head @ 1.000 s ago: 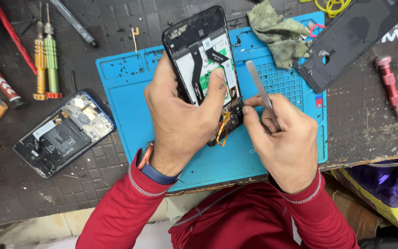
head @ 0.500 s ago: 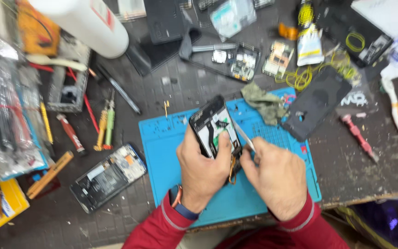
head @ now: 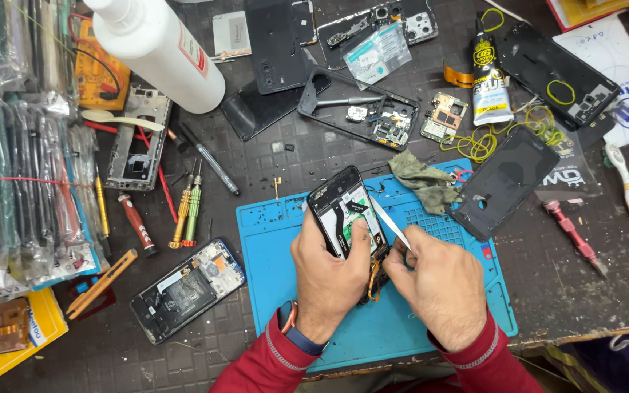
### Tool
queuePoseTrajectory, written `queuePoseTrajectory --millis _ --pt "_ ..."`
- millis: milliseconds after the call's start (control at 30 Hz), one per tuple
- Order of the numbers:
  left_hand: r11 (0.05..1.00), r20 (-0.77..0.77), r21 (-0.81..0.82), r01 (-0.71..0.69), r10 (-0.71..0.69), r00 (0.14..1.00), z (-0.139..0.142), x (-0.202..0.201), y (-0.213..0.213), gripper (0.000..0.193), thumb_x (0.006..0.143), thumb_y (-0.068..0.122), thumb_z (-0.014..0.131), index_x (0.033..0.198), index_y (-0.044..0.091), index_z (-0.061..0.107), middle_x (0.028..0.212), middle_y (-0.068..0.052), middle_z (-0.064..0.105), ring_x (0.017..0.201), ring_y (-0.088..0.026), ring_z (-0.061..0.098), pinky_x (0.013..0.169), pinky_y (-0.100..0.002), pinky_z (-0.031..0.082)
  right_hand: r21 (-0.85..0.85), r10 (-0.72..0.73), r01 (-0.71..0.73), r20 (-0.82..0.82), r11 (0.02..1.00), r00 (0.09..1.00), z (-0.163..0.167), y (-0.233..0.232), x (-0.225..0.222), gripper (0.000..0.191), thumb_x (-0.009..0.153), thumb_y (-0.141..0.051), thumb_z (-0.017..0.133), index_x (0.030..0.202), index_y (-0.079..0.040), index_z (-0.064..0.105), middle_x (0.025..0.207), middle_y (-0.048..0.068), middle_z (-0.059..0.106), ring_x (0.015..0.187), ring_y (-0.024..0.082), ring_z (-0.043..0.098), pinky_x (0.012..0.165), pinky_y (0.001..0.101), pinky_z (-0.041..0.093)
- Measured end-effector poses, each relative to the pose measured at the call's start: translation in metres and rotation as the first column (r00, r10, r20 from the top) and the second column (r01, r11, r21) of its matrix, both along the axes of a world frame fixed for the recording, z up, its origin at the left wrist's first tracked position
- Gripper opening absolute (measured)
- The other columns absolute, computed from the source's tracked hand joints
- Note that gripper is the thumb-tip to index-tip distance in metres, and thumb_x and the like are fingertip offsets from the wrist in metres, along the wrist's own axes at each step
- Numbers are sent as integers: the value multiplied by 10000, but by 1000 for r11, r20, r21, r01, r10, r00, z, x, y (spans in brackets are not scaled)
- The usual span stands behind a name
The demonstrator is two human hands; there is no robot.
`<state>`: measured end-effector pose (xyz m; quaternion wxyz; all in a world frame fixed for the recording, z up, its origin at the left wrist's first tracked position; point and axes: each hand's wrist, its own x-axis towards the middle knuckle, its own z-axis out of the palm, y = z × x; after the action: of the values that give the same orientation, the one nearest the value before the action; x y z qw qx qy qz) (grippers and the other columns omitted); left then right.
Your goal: The person holds an opened smartphone chassis on a blue repair mat and uses a metal pry tool to scrape and pry along the inside edges of the phone, working around the battery and frame area. They reposition the phone repeatedly while continuing to work the tool along its edges.
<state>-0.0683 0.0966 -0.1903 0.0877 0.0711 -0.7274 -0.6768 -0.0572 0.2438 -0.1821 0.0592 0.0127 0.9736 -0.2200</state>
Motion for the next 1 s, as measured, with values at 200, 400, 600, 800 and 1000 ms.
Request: queuePoseTrajectory --millis 200,400,600,800,1000 --pt "999 19 -17 -31 31 999 -5 -5 -1 269 909 52 701 1161 -18 635 911 -79 778 787 -126 750 681 -299 596 -67 -8 9 12 998 1000 -3 -1 1 235 810 -212 756 787 -43 594 594 122 640 559 356 657 502 466 491" --pt "999 23 -23 -41 42 999 -9 -7 -2 288 904 43 710 1177 -21 642 933 -84 776 807 -117 736 713 -293 600 -244 -24 50 109 968 994 -2 9 -4 162 840 -134 705 855 -8 604 579 129 568 475 272 579 481 382 450" --pt "999 24 -32 -32 33 999 -11 -9 -2 268 912 45 717 1160 -22 640 949 -76 784 840 -102 751 739 -283 610 -573 1 151 256 806 967 -7 33 -6 69 911 -82 603 919 -15 621 682 -16 453 607 65 392 509 246 330" --pt "999 43 -25 -25 26 999 -12 -8 -2 266 921 61 726 1159 -20 638 952 -70 785 838 -97 746 745 -279 609 -873 -18 395 407 284 913 -9 50 -1 121 950 -89 496 900 -37 594 652 -72 428 550 27 363 475 226 286" --pt "1000 42 -13 -9 10 999 -11 -8 -3 274 931 59 715 1181 -19 633 968 -67 782 856 -91 741 767 -277 612 -543 -180 227 139 809 974 2 32 8 171 989 -171 642 913 -18 638 629 -86 439 575 2 365 480 241 300"
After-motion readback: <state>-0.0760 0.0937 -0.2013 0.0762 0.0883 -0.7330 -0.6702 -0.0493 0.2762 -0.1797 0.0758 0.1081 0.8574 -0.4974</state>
